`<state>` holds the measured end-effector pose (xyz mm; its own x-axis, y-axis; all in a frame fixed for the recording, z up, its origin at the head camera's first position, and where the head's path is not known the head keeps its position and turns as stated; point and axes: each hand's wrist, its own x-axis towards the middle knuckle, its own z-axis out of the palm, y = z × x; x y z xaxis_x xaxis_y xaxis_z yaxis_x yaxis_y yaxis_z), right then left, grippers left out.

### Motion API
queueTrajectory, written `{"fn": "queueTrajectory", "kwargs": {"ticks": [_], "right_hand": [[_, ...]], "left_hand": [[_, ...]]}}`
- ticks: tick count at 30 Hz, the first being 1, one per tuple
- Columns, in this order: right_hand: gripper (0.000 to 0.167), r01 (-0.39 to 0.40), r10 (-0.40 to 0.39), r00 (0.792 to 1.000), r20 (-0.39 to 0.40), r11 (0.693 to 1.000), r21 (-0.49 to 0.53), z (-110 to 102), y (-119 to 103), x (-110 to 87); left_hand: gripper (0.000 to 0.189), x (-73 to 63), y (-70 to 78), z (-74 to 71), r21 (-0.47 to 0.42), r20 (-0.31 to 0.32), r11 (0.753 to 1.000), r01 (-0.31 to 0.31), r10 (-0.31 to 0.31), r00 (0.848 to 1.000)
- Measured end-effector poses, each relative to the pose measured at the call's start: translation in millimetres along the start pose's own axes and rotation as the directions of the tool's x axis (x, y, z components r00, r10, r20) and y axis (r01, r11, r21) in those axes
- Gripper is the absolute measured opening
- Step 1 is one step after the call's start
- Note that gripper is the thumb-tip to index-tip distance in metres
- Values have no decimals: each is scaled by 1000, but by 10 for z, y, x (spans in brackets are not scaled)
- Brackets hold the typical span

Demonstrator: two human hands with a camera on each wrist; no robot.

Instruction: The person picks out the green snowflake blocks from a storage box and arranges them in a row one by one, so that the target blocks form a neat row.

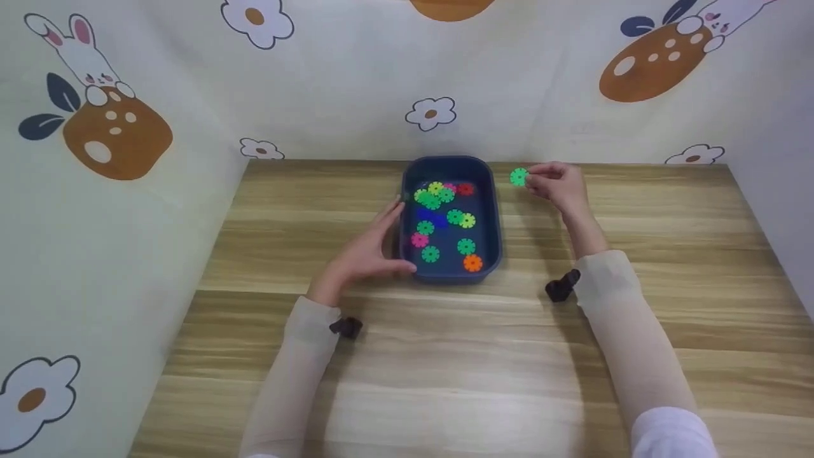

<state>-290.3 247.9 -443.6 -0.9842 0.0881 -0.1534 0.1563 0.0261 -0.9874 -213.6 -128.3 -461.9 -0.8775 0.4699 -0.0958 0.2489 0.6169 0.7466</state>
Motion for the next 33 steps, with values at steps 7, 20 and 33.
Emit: {"fn": "queueTrajectory", "kwargs": {"ticks": [7,20,33], "right_hand": [[24,-63,61,998,-19,993,-102,-25,72,67],[31,-195,194,981,-21,977,-90,-36,191,84],[34,-178,177,984,-17,971,-163,-34,213,78]], "left_hand": [[110,-5,-10,59,16,-27,1000,-18,18,999],[113,18,-17,29,6,-6,1000,-24,24,1000],[112,5,-1,14,3,0,1000,-10,10,1000]]}}
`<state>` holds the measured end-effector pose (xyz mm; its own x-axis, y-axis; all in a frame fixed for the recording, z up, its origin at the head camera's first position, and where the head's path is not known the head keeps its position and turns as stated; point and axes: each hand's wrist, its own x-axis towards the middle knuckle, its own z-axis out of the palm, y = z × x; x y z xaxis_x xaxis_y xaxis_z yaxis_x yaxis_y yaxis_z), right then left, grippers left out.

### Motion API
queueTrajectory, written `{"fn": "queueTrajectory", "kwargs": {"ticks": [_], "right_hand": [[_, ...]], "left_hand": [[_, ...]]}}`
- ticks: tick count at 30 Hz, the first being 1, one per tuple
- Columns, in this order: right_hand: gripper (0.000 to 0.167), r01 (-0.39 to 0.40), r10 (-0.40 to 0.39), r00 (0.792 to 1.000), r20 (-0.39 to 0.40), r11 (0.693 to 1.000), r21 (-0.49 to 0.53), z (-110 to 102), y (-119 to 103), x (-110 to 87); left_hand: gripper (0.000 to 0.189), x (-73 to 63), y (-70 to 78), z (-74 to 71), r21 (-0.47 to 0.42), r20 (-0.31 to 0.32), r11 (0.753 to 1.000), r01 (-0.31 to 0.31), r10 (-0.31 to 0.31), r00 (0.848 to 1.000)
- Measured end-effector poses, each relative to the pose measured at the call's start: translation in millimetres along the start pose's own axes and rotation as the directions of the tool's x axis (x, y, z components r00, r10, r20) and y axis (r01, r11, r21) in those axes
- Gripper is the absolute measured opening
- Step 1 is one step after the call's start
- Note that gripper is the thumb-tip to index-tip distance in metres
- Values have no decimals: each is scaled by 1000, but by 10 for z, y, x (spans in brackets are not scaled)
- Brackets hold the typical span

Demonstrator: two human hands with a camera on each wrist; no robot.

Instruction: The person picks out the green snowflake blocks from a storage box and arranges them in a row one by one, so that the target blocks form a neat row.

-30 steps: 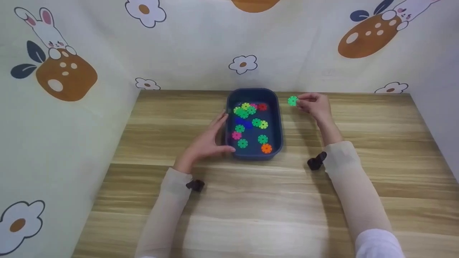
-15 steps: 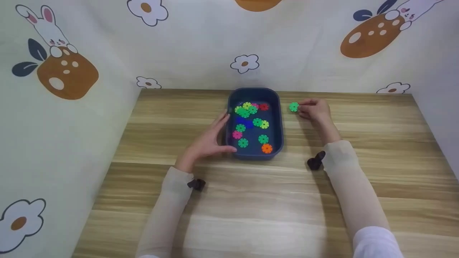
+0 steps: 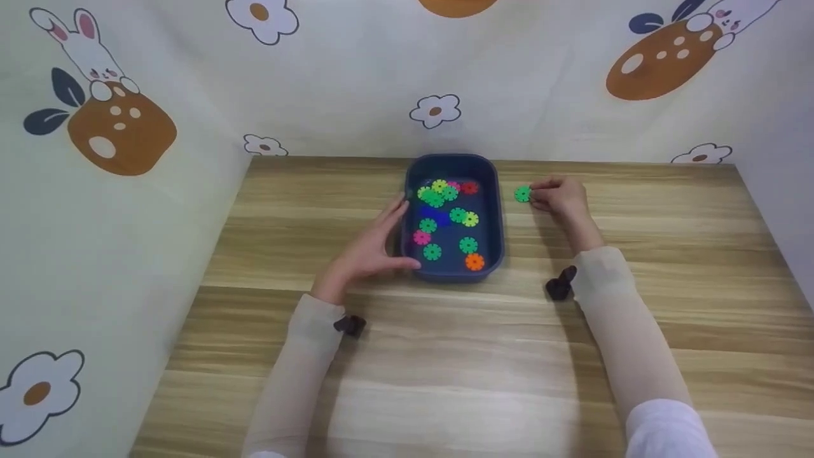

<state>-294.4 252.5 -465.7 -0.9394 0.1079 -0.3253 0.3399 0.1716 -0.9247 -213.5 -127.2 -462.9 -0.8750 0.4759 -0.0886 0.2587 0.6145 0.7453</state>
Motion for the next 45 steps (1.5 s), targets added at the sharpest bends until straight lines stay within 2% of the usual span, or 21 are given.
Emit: {"fn": "queueTrajectory", "kwargs": {"ticks": [7,11,19,25,34,38,42,45], "right_hand": [[35,4,-5,1000,-8,998,-70,-51,-6,-11],[38,1,-1,1000,-7,999,-42,-70,-16,-25],[40,4,-4,1000,-10,1000,-22,-55,-78,-93],[38,70,-71,997,-12,995,-78,-22,-124,-139],[33,122,-123,992,0,985,-125,18,-198,-237],[29,166,-165,986,10,984,-66,62,-242,-300],[23,189,-190,981,23,981,45,116,-275,-346],[23,209,-211,977,33,975,70,152,-292,-372]], "left_hand": [[111,-16,-4,-10,-26,1,1000,9,-9,1000],[112,-13,-18,-17,-34,2,999,15,-15,1000],[112,-3,-41,-3,-27,-2,1000,-13,13,1000],[111,-11,-31,0,-26,1,1000,-6,6,1000],[111,-16,-14,-4,-27,11,1000,7,-7,1000],[111,-14,-1,-7,-29,10,1000,6,-6,1000],[112,-6,1,-4,-24,8,1000,6,-6,1000],[111,0,-6,0,-18,7,1000,-2,3,1000]]}}
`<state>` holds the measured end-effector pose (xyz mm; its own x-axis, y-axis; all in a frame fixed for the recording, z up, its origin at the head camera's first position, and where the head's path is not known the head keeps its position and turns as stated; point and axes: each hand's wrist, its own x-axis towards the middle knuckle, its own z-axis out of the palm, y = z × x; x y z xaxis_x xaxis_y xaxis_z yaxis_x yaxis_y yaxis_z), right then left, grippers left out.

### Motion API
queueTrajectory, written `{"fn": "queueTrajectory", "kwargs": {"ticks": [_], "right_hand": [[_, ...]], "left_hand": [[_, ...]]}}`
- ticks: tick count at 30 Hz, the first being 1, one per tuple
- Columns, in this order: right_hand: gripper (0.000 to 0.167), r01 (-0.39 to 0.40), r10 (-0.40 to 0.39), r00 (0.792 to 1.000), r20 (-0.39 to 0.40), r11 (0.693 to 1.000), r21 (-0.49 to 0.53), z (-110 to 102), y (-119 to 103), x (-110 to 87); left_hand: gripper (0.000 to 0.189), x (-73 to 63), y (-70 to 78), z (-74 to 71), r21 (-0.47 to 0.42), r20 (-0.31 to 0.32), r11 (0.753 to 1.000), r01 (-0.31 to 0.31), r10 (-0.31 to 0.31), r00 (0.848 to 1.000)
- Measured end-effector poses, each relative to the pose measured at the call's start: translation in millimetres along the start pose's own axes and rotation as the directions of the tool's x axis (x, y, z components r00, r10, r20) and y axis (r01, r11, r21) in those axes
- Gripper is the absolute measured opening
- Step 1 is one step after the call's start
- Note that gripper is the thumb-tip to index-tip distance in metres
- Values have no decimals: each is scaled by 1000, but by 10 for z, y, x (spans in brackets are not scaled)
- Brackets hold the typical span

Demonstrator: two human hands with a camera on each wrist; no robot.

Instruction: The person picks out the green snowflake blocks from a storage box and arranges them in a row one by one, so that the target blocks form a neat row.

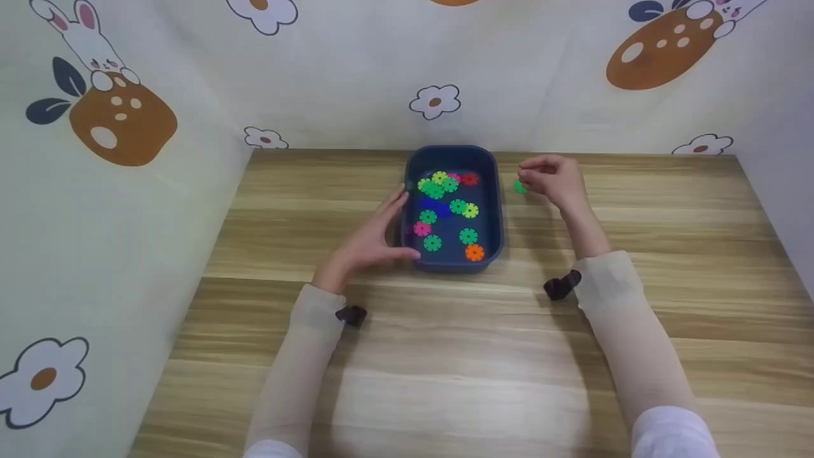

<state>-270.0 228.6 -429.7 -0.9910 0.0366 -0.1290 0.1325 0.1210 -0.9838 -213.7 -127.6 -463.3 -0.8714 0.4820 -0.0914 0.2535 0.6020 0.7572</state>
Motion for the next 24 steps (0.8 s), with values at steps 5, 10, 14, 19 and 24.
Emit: {"fn": "queueTrajectory", "kwargs": {"ticks": [5,10,14,19,24], "right_hand": [[27,35,-34,999,22,999,-8,68,-36,-18],[29,59,-58,998,38,998,-34,161,-53,-29],[25,56,-54,998,30,997,-49,259,-82,-54],[24,84,-80,995,58,994,-69,384,-122,-100],[27,117,-105,988,114,988,-102,528,-162,-155]], "left_hand": [[111,11,-19,0,8,-4,1000,-5,5,1000],[111,10,-21,-4,7,-1,1000,-1,1,1000],[111,9,-22,-7,6,0,1000,-7,7,1000],[112,-2,-16,-11,-12,-1,1000,3,-3,1000],[111,-2,-17,-8,0,-2,1000,3,-3,1000]]}}
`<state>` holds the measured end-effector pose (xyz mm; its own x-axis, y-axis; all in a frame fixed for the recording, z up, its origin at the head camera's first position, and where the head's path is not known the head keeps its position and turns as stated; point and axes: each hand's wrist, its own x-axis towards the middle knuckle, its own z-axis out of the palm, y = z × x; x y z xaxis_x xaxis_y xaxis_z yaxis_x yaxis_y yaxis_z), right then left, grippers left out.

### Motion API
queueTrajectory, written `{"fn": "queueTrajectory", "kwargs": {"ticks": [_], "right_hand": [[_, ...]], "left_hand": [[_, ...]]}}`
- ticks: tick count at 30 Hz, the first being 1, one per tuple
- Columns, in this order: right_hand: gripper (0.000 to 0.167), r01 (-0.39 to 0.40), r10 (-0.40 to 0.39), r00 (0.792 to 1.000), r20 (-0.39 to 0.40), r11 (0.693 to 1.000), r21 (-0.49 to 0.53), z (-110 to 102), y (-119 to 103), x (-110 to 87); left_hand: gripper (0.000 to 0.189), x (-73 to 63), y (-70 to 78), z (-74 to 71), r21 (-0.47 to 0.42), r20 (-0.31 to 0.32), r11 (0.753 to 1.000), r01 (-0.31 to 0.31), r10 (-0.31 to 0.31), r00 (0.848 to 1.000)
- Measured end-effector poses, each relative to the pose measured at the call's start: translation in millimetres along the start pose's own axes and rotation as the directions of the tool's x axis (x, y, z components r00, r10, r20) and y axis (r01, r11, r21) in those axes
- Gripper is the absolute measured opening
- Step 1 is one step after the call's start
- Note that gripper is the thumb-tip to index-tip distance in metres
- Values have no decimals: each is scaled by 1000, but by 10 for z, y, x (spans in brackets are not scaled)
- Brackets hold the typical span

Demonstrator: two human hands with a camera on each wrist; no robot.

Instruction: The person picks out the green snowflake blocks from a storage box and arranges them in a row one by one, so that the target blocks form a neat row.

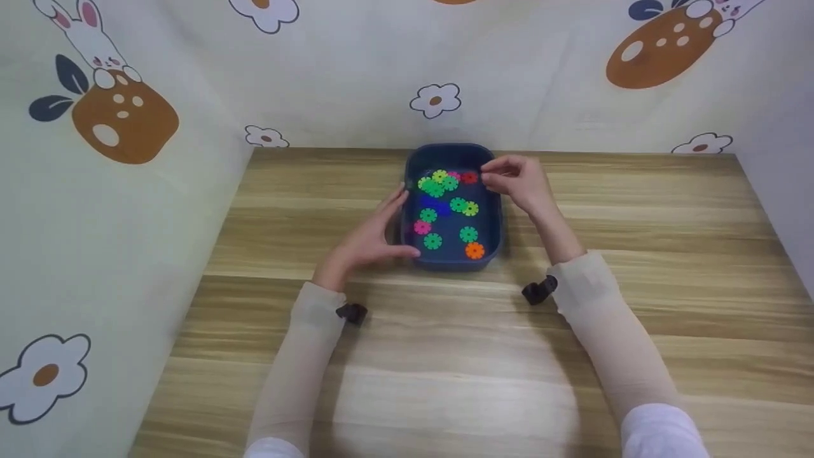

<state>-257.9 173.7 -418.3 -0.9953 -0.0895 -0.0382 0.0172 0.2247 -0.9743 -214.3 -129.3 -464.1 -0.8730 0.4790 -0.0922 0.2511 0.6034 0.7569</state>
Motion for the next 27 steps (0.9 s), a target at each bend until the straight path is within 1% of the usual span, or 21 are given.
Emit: {"fn": "queueTrajectory", "kwargs": {"ticks": [5,9,12,15,18,22,27], "right_hand": [[27,11,-10,999,45,1000,-18,168,-34,-9],[26,40,-34,996,80,997,-70,293,-11,-20],[25,48,-36,993,114,994,-101,378,11,-33],[24,57,-41,988,152,993,-106,466,42,-40],[23,73,-49,982,185,989,-127,549,82,-45],[22,92,-50,971,233,981,-173,642,156,-46],[20,105,-35,963,268,963,-248,716,224,-32]], "left_hand": [[112,10,16,-8,12,8,1000,4,-4,1000],[111,9,33,-13,14,8,1000,3,-3,1000],[112,14,32,-12,32,13,999,8,-9,1000],[113,18,27,-12,46,22,999,1,-2,1000],[113,16,28,-14,38,26,999,-14,13,1000],[114,15,33,-14,35,19,999,-24,23,1000],[114,15,36,-12,44,7,999,-31,31,999]]}}
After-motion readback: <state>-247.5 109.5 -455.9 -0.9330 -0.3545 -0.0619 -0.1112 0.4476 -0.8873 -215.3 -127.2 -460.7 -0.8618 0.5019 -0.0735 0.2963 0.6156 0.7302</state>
